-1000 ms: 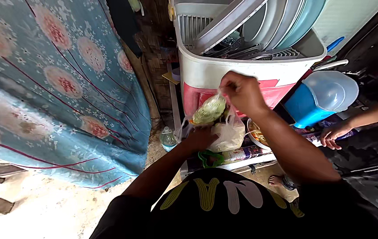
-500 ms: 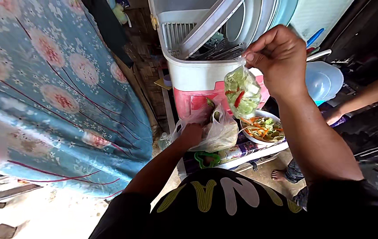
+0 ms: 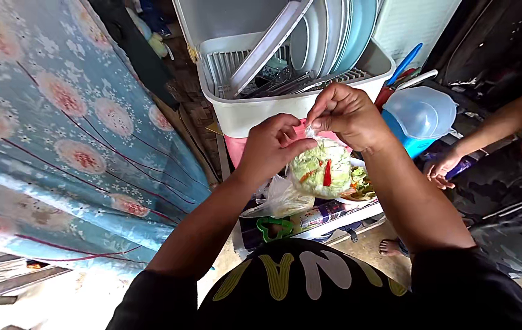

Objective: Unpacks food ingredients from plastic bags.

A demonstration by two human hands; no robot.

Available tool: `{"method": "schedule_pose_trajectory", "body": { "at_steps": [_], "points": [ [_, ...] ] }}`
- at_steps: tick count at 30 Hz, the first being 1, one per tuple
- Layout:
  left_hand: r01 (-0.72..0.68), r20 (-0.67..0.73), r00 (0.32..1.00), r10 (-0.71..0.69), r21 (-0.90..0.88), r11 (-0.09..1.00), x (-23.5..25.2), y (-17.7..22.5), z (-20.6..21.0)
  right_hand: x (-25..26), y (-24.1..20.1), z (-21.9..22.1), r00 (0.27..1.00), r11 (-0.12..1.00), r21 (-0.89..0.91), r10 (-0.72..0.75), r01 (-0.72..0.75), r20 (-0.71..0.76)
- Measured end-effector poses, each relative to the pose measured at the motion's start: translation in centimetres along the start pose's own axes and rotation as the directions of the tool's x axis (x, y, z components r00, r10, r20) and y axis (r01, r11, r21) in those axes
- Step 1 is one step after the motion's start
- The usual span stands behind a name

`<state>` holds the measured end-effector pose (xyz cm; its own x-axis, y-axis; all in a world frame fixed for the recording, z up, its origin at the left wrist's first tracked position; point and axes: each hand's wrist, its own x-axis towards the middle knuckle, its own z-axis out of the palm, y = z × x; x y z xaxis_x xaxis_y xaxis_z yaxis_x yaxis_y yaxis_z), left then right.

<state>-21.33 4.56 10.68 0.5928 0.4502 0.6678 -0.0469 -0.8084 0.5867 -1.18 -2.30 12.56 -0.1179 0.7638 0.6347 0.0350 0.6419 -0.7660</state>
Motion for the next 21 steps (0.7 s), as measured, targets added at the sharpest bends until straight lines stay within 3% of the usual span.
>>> {"method": "schedule_pose_trajectory", "body": {
  "at_steps": [3,6,8,9,11,13,15,16,21],
  "points": [
    [0.050,0.034,0.998,-0.050,0.008,0.999,1.5,2.1,1.9,-1.3,-1.0,-0.1,0.996,0.996,-0.079,-0.035,0.029,-0.083],
    [0.068,0.080,0.994,-0.067,-0.009,0.998,2.9,3.8,3.0,-3.1,-1.0,-2.1,0.979,0.999,0.002,-0.033,0.034,-0.203],
    [0.083,0.139,0.987,-0.080,-0.011,0.997,4.0,4.4,4.1,-4.4,-0.8,-4.2,0.987,1.000,-0.021,0.018,-0.022,-0.161],
    [0.047,0.163,0.985,-0.053,0.036,0.998,4.6,4.5,4.9,-5.1,-0.7,-5.2,0.993,0.997,-0.055,0.052,-0.058,-0.104],
    [-0.164,0.196,0.974,0.111,0.278,0.946,5.6,4.4,6.9,-6.2,-1.0,-6.6,0.994,0.986,-0.120,0.110,-0.112,-0.020],
    [-0.377,0.257,0.925,0.279,0.535,0.756,6.6,4.4,9.2,-6.8,-1.6,-7.7,0.986,0.970,-0.183,0.147,-0.159,-0.079],
    [-0.455,0.304,0.890,0.341,0.645,0.614,7.3,4.5,11.1,-7.5,-2.1,-9.3,0.980,0.955,-0.239,0.148,-0.178,-0.135],
    [-0.467,0.316,0.884,0.345,0.651,0.599,7.6,4.5,12.0,-8.0,-2.5,-10.2,0.978,0.943,-0.278,0.150,-0.185,-0.142],
    [-0.385,0.279,0.919,0.278,0.486,0.785,8.0,4.8,15.8,-10.3,-3.5,-14.5,0.978,0.897,-0.388,0.183,-0.210,-0.104]
  ]
}}
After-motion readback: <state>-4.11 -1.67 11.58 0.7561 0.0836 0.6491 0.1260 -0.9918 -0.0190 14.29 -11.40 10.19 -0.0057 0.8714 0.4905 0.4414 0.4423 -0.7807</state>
